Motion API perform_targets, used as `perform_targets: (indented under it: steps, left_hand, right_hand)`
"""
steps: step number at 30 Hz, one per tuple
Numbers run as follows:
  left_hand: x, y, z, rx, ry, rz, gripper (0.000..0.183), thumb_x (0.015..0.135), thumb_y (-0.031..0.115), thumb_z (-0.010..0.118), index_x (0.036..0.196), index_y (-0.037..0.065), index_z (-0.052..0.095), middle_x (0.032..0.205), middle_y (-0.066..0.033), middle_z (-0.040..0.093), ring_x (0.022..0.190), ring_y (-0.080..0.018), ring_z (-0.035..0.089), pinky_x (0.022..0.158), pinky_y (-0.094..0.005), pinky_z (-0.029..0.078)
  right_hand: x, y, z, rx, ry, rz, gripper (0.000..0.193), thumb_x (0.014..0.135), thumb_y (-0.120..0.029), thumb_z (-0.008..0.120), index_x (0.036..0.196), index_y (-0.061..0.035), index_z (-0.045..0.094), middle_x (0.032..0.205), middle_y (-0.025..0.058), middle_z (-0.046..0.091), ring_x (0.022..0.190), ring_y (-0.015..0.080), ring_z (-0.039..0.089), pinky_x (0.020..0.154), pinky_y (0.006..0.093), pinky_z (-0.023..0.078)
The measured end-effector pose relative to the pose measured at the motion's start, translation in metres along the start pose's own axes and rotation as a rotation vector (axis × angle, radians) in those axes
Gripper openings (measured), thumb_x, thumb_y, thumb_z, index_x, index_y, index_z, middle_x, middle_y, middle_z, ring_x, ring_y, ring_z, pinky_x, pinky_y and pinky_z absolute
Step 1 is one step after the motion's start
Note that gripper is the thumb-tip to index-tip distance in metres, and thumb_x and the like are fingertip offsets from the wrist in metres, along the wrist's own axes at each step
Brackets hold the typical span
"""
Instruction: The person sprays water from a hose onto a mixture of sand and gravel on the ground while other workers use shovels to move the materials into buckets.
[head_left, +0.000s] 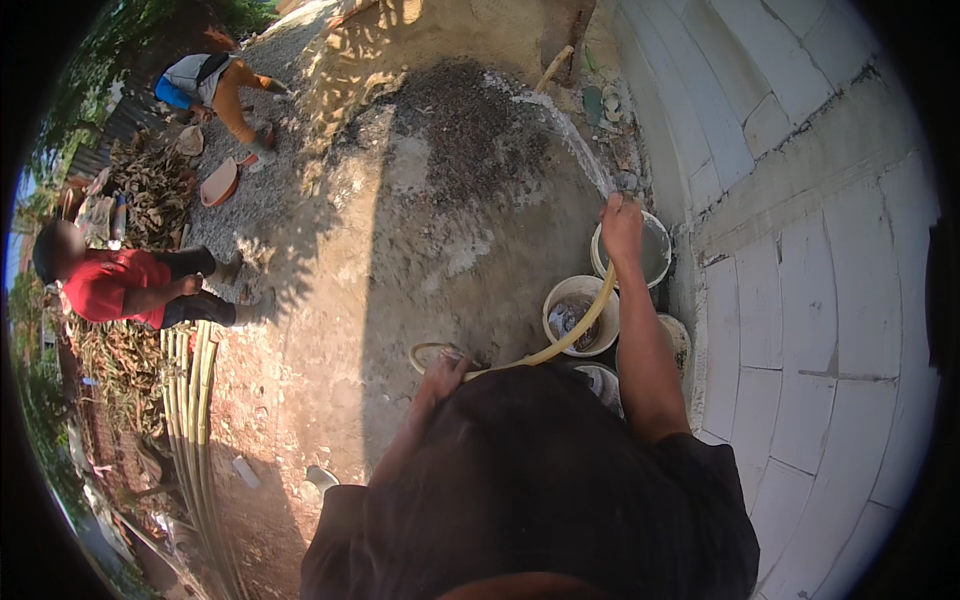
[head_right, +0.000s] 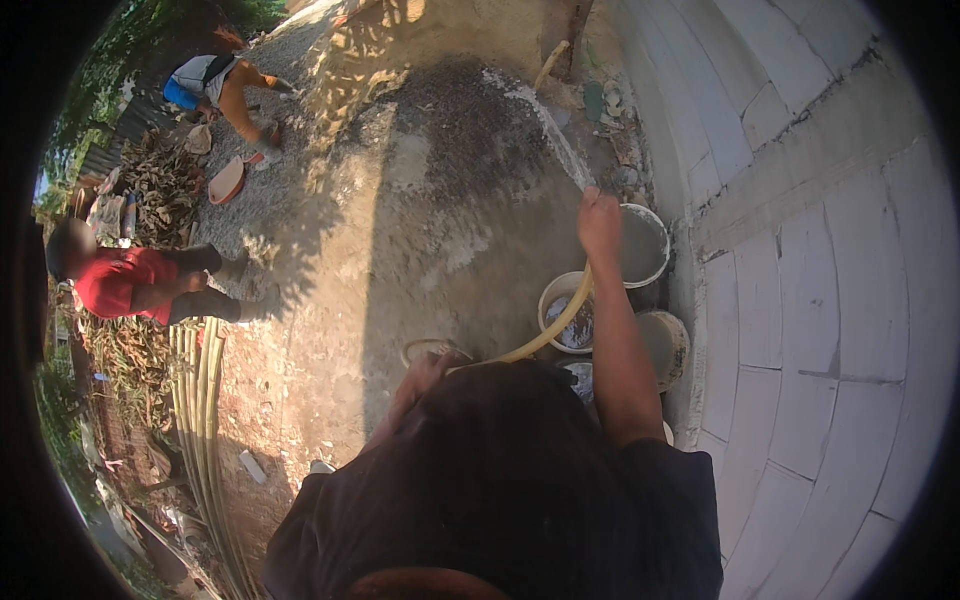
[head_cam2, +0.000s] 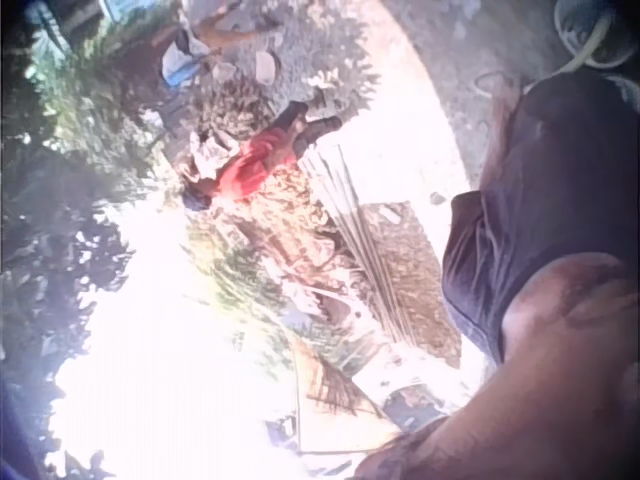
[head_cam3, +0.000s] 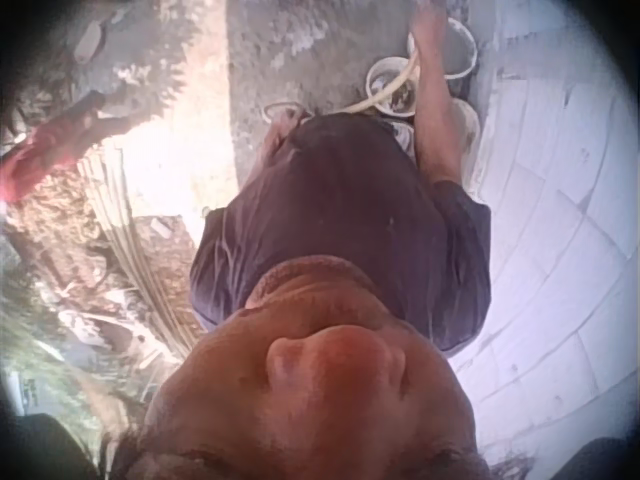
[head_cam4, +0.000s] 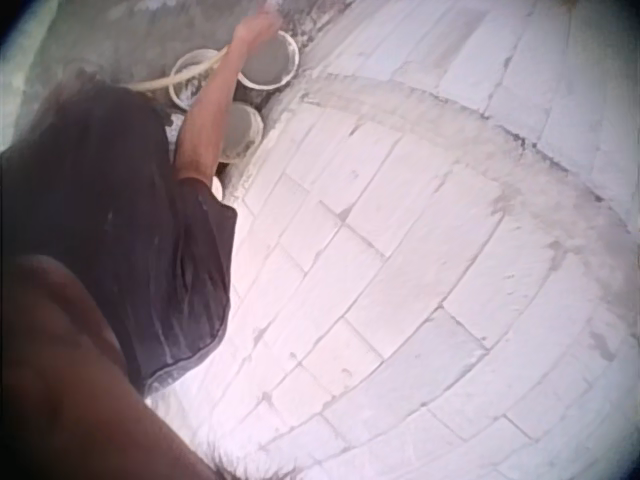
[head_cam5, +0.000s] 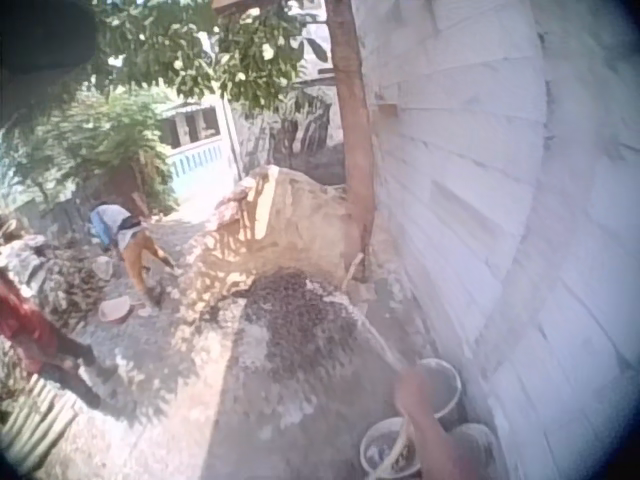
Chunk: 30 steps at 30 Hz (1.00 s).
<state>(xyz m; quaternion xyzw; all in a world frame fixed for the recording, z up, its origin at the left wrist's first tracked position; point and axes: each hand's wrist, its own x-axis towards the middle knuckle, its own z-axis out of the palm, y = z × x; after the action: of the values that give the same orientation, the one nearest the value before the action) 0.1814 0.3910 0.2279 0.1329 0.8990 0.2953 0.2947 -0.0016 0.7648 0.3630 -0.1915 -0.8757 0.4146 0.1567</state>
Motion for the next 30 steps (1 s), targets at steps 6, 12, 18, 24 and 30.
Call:
perform_targets:
  steps: [6,12,18,24,30]
  left_hand:
    - [0.004,0.013,-0.004,-0.016,-0.072,-0.076,0.038,0.095,0.035,0.036,0.115,0.015,0.061,0.098,-0.0253,0.063,0.094,-0.0422,0.059,0.085,-0.0481,0.045]
    - [0.012,0.01,0.009,0.086,-0.023,-0.206,0.061,0.094,0.053,0.034,0.089,0.005,0.07,0.084,-0.0273,0.064,0.087,-0.0447,0.061,0.082,-0.0499,0.045]
    - [0.042,0.073,0.014,0.101,-0.159,-0.295,0.064,0.092,0.057,0.039,0.094,0.0,0.067,0.081,-0.0265,0.064,0.088,-0.0448,0.06,0.079,-0.0516,0.045]
    - [0.12,0.068,0.068,0.14,-0.208,0.227,0.044,0.09,0.038,0.052,0.116,0.003,0.056,0.092,-0.0265,0.062,0.092,-0.0445,0.06,0.08,-0.0495,0.046]
    - [0.213,0.158,0.135,0.031,-0.015,0.49,0.057,0.088,0.03,0.056,0.134,0.001,0.039,0.124,-0.027,0.05,0.116,-0.0405,0.048,0.101,-0.0469,0.035]
  right_hand:
    - [0.004,0.101,0.009,0.006,0.018,0.197,0.055,0.095,-0.041,0.04,0.069,0.0028,0.062,0.055,0.0155,0.056,0.06,0.0308,0.061,0.058,0.0415,0.047]
    - [-0.103,0.21,-0.013,0.423,-0.226,0.959,0.056,0.094,-0.049,0.045,0.114,0.0023,0.054,0.08,0.0129,0.058,0.064,0.0207,0.061,0.052,0.0338,0.053]
    - [-0.243,0.24,-0.011,0.614,-0.091,1.186,0.05,0.093,-0.041,0.051,0.124,-0.0016,0.049,0.095,0.0126,0.058,0.067,0.0197,0.061,0.056,0.0341,0.056]
    - [-0.381,0.302,-0.015,0.315,-0.075,0.979,0.04,0.09,-0.035,0.054,0.117,-0.0052,0.056,0.087,0.0064,0.058,0.061,0.0163,0.06,0.047,0.0301,0.053]
    - [-0.457,0.259,-0.12,0.369,0.253,1.341,0.039,0.09,-0.035,0.055,0.115,-0.0045,0.056,0.085,0.0054,0.057,0.063,0.0153,0.061,0.047,0.031,0.052]
